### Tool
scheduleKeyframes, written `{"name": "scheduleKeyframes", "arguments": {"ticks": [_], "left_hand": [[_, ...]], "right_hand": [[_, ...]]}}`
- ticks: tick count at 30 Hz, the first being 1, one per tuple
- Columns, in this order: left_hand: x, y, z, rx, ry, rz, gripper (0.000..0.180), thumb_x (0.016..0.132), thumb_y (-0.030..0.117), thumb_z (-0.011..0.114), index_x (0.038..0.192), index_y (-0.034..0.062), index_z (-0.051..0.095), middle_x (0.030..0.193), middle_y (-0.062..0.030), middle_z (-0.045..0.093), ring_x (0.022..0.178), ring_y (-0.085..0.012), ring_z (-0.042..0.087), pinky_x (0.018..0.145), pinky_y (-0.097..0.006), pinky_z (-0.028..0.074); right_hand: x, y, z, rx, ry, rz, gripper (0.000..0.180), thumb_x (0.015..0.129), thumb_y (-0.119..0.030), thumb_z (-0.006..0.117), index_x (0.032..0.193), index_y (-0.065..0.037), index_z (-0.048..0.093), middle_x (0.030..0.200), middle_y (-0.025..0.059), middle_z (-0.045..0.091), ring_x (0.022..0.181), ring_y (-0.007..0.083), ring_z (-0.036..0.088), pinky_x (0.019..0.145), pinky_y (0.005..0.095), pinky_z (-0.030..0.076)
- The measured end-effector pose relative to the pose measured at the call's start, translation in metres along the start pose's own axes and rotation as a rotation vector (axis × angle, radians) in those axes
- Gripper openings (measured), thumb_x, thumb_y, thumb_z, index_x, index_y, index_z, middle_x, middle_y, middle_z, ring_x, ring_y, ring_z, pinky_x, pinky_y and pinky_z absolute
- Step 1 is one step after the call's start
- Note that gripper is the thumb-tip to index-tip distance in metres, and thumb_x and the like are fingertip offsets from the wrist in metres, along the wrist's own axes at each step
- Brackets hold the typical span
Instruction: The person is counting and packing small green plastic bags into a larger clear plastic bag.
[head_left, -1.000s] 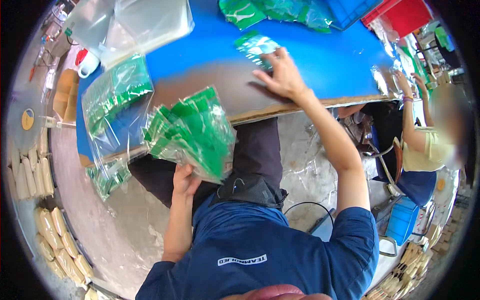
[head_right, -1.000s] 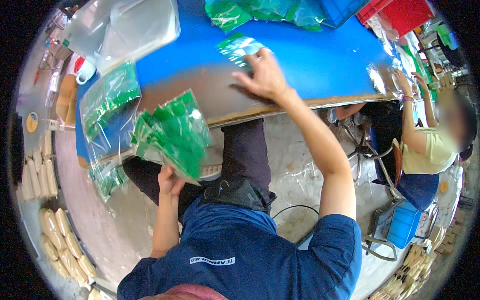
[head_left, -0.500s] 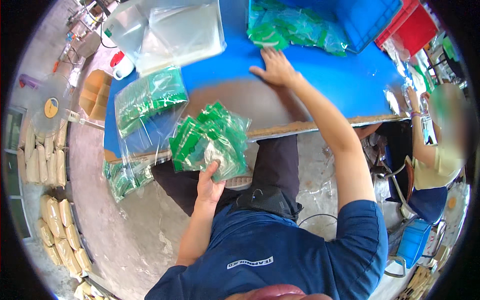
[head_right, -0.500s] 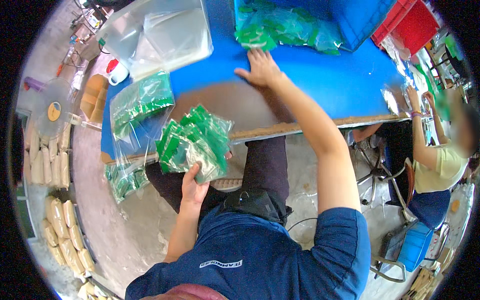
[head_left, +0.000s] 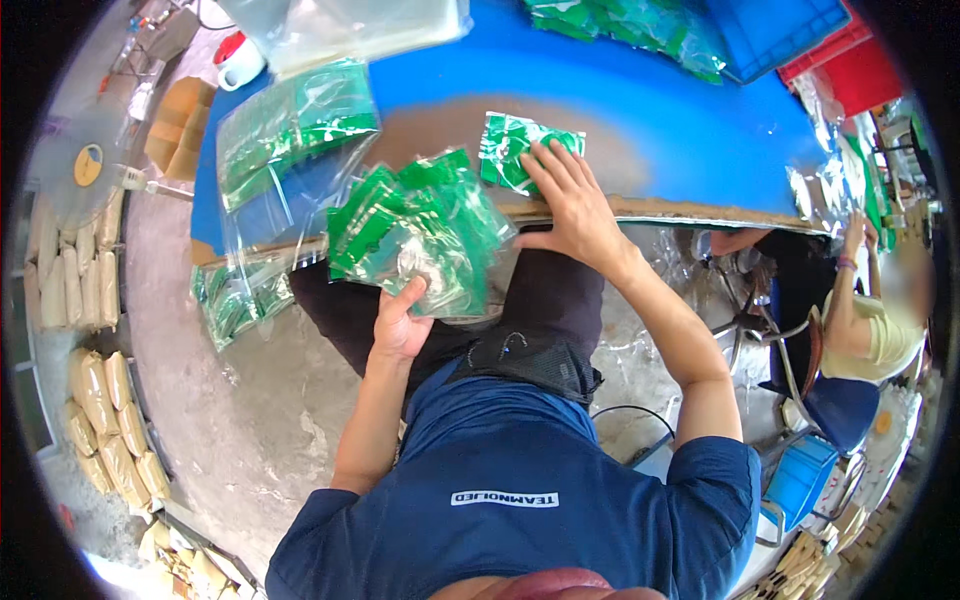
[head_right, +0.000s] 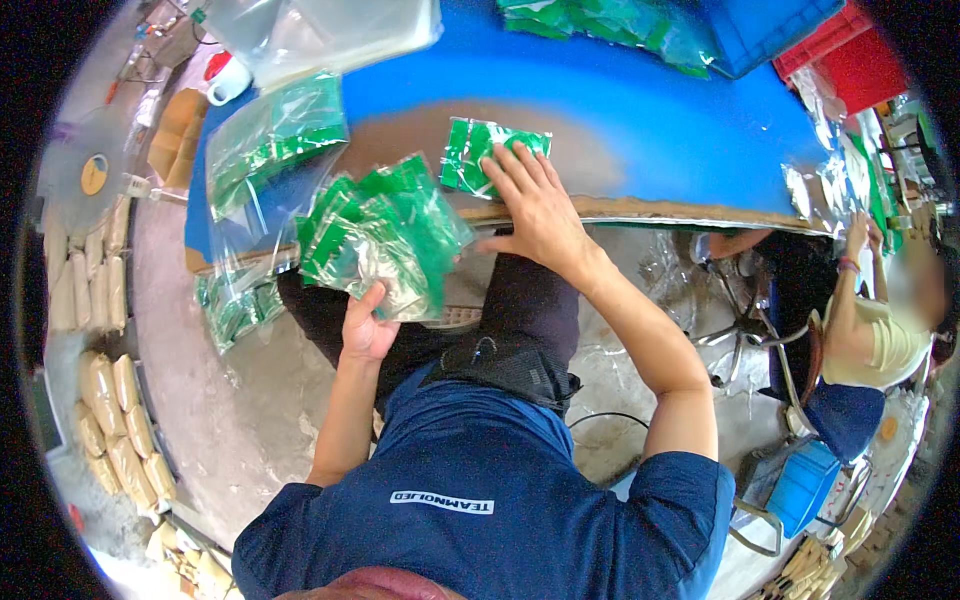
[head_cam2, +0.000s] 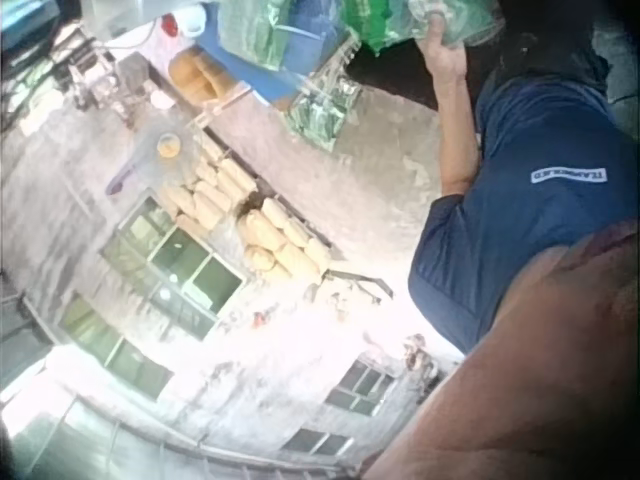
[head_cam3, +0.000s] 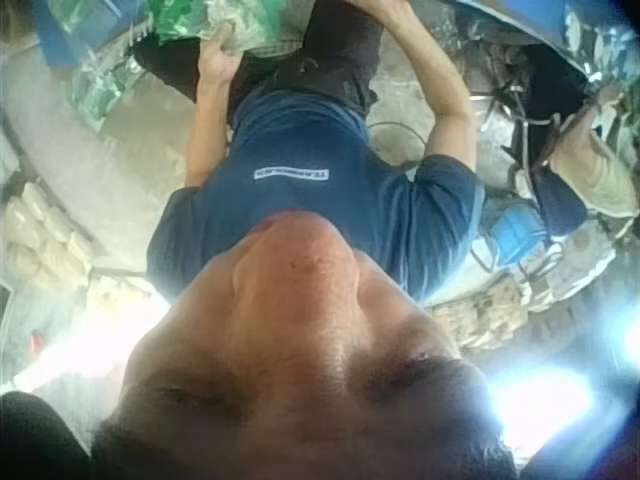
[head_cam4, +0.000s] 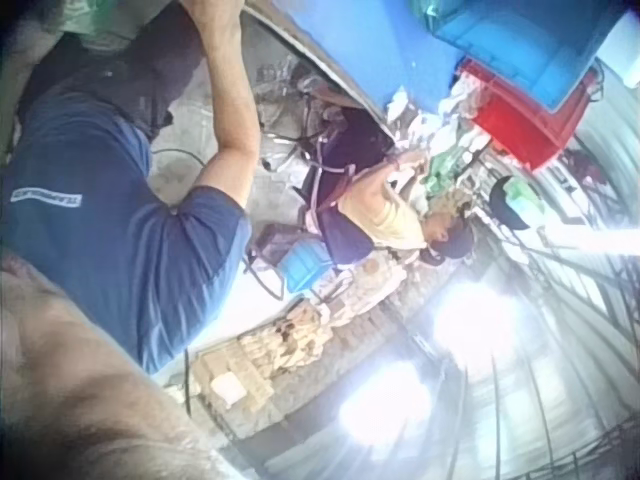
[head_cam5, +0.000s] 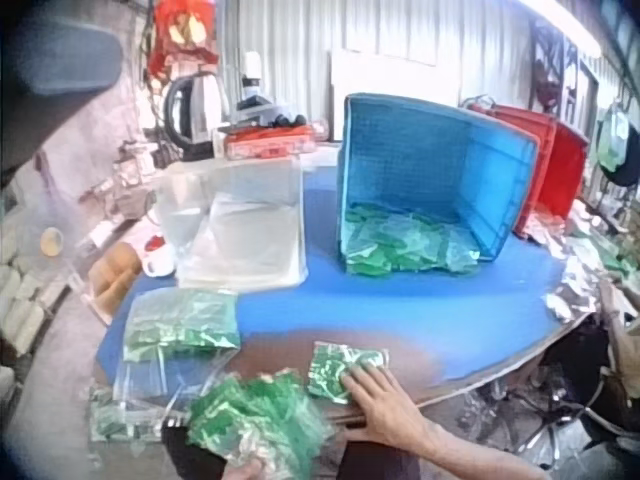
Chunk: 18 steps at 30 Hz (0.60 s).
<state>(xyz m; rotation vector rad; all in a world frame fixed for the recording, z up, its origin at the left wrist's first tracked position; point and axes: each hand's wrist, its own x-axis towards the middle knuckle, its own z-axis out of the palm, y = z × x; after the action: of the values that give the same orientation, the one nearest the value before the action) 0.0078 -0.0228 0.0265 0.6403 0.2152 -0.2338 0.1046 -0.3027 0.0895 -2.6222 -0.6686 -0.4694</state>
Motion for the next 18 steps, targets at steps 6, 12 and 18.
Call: {"name": "scheduleKeyframes", "arguments": {"ticks": [6,12,18], "left_hand": [[-0.005,0.005,-0.016,-0.115,-0.175,-0.034,0.062,0.085,0.005,0.072,0.142,0.0055,0.046,0.136,-0.0112,0.058,0.126,-0.029,0.056,0.107,-0.049,0.045],[0.009,0.023,-0.013,-0.176,-0.439,-0.066,0.066,0.082,0.007,0.075,0.141,0.0022,0.046,0.136,-0.0142,0.057,0.125,-0.0318,0.057,0.107,-0.05,0.046],[0.03,0.024,0.021,-0.006,-0.205,-0.03,0.065,0.082,0.01,0.077,0.139,0.0065,0.047,0.131,-0.0086,0.059,0.123,-0.0276,0.057,0.105,-0.046,0.047]], "right_hand": [[-0.027,-0.01,0.012,0.286,0.084,-0.041,0.044,0.08,-0.008,0.074,0.122,-0.004,0.062,0.121,0.0134,0.066,0.115,0.0329,0.062,0.098,0.0425,0.051],[-0.012,-0.054,0.006,1.081,0.188,0.543,0.022,0.103,-0.017,0.055,0.113,0.002,0.062,0.096,0.0027,0.067,0.086,0.0078,0.055,0.079,0.0254,0.046],[-0.005,-0.074,-0.015,1.211,0.003,0.501,0.042,0.109,-0.032,0.042,0.121,0.003,0.06,0.103,0.0005,0.063,0.096,0.0071,0.051,0.086,0.0258,0.043]]}}
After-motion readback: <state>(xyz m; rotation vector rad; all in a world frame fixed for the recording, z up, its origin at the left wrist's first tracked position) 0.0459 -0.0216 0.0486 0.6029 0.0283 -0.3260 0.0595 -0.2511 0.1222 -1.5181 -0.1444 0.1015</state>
